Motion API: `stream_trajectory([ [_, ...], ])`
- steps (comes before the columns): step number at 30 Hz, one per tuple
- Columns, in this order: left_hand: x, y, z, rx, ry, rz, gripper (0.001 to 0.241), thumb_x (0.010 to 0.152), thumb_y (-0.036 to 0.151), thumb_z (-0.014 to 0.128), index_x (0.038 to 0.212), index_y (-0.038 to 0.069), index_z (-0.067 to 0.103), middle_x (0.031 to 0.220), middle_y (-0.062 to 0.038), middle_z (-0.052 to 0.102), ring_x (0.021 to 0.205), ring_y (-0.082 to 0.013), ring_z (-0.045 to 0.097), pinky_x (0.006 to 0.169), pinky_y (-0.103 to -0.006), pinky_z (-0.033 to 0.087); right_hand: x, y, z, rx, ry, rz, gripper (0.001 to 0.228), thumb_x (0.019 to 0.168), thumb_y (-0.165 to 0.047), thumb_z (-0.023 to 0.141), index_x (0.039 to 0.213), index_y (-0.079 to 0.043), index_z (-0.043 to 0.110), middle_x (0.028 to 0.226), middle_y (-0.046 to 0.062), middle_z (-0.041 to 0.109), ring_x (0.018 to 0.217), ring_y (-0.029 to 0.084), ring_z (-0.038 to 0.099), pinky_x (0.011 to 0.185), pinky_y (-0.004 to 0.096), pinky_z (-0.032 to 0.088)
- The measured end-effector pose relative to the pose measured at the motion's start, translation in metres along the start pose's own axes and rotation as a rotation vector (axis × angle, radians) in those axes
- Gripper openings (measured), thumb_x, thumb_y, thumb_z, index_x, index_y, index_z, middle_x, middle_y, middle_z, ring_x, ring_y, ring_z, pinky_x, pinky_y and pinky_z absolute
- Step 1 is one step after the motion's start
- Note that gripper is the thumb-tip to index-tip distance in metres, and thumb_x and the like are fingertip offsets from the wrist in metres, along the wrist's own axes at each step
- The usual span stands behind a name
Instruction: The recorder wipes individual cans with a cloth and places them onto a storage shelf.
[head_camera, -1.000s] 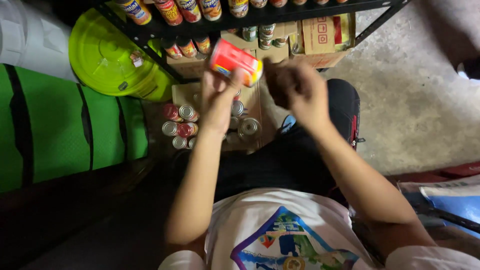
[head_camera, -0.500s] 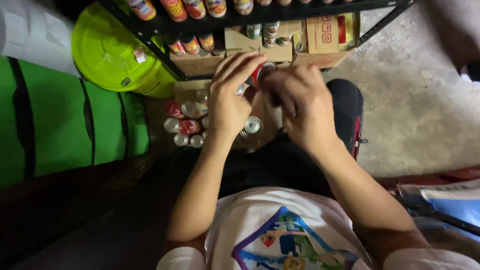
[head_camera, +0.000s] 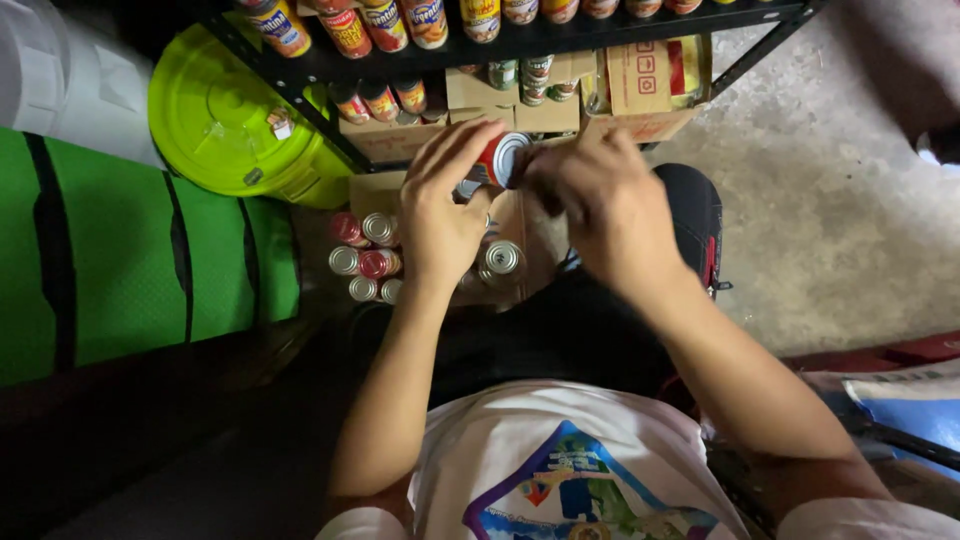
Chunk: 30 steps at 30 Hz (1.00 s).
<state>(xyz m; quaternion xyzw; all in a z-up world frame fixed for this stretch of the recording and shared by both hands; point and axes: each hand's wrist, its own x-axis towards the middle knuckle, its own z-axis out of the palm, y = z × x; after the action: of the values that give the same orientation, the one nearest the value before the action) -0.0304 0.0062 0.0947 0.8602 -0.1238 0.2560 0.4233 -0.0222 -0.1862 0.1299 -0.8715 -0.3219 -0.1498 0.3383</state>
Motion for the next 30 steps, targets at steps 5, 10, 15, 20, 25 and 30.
stream_trajectory([
  [5,0.003,0.012,0.004,-0.033,-0.051,-0.041,0.062,0.072,-0.01,0.076,0.131,0.009,0.067,0.131,-0.01,0.069,0.122,-0.0299,0.067,0.106,-0.038,0.054,0.009,-0.005,-0.004,-0.02,0.054,-0.022,0.038,0.085,0.005,0.068,0.12,-0.007,0.071,0.11,0.011,0.065,0.1,0.036,0.056,0.089,0.042,0.05],
  [10,0.005,0.003,0.003,-0.052,-0.035,-0.019,0.064,0.073,-0.011,0.076,0.133,0.01,0.066,0.133,-0.01,0.069,0.124,-0.0294,0.067,0.109,-0.0378,0.053,0.008,0.011,-0.009,0.019,-0.049,-0.033,0.039,0.079,0.008,0.064,0.114,-0.007,0.072,0.103,0.012,0.065,0.094,0.036,0.056,0.083,0.043,0.049],
  [15,0.002,0.0,0.02,-0.064,-0.052,-0.045,0.065,0.071,-0.011,0.076,0.132,0.01,0.066,0.13,-0.012,0.07,0.123,-0.0314,0.066,0.106,-0.0381,0.053,0.011,0.013,-0.009,-0.028,-0.009,0.001,0.035,0.084,0.011,0.065,0.114,-0.006,0.072,0.102,0.014,0.064,0.096,0.038,0.056,0.084,0.045,0.048],
  [20,0.007,-0.003,0.012,-0.02,-0.035,-0.073,0.06,0.073,-0.009,0.074,0.131,0.01,0.07,0.127,-0.01,0.074,0.119,-0.029,0.069,0.103,-0.0371,0.054,0.007,0.018,-0.018,0.161,-0.085,-0.035,0.04,0.078,0.012,0.061,0.114,-0.003,0.069,0.101,0.015,0.064,0.098,0.036,0.06,0.086,0.042,0.051],
  [25,0.006,-0.003,0.018,-0.327,-0.11,-0.389,0.065,0.077,0.023,0.087,0.135,0.007,0.062,0.122,-0.006,0.074,0.106,-0.0174,0.07,0.091,-0.0326,0.057,-0.014,0.066,0.003,0.461,0.028,0.379,0.024,0.093,0.002,0.061,0.117,-0.002,0.065,0.102,0.008,0.067,0.097,0.02,0.062,0.087,0.033,0.052],
  [30,-0.004,-0.034,0.043,-0.537,-0.134,-0.402,0.072,0.083,0.042,0.088,0.137,0.004,0.059,0.124,-0.008,0.072,0.113,-0.0133,0.069,0.097,-0.0292,0.056,-0.027,0.085,0.019,0.995,0.203,0.58,0.013,0.109,-0.006,0.064,0.12,0.002,0.061,0.11,0.006,0.067,0.103,0.013,0.063,0.095,0.029,0.052],
])
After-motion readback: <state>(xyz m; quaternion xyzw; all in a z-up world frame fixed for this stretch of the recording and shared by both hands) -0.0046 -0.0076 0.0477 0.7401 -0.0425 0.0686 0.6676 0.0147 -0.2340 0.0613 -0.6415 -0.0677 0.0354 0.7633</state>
